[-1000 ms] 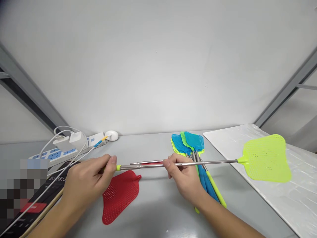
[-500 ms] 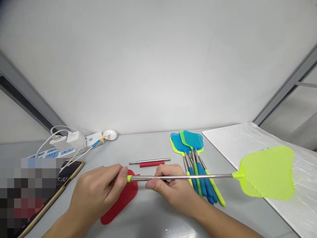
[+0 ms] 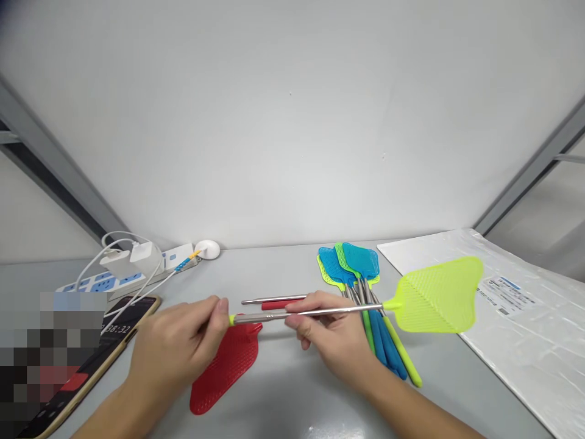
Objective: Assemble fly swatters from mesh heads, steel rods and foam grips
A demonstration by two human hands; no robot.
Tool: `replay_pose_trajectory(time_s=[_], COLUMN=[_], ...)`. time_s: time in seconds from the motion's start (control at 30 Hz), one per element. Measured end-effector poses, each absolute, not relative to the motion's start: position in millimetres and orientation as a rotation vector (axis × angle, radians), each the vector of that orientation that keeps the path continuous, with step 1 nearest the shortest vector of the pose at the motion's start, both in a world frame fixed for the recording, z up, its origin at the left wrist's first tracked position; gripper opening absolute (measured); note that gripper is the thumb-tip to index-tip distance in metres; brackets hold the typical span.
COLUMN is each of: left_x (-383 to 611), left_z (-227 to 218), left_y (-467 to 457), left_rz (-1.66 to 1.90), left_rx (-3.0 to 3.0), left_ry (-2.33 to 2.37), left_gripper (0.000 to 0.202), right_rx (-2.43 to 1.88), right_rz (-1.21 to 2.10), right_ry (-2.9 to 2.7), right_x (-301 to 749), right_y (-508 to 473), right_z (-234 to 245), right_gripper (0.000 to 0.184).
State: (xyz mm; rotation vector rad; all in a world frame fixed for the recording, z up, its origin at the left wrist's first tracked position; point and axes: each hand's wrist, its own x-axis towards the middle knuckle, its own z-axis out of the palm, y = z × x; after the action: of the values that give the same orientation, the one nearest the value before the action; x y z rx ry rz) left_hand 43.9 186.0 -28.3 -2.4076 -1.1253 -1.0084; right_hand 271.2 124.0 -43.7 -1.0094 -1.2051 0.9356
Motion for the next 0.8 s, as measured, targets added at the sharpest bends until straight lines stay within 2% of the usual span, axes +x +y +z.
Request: replay_pose_trajectory(time_s=[0.37, 0.6, 0.67, 0.8], left_x=[52, 31, 27, 24], left_z=[-26, -21, -21, -21], left_y=[176, 198, 202, 207], left_rz=[-1.038, -1.062, -1.049, -1.018], left_rx=[-2.470, -2.393, -2.380, -2.359], left_ry=[-1.097, -1.325, -1.373, -1.422], left_gripper=[0.040, 0.041, 0.040, 0.040], right_rx=[-1.072, -1.040, -0.964, -0.847], right_rz=[1.068, 0.901, 0.949, 1.011], right_ry=[-1.167, -1.014, -0.974, -0.879], right_x=[266, 289, 294, 298], right_y=[120, 126, 130, 134], right_z=[-39, -37, -36, -29], right_gripper=[0.016, 0.016, 0.021, 0.044])
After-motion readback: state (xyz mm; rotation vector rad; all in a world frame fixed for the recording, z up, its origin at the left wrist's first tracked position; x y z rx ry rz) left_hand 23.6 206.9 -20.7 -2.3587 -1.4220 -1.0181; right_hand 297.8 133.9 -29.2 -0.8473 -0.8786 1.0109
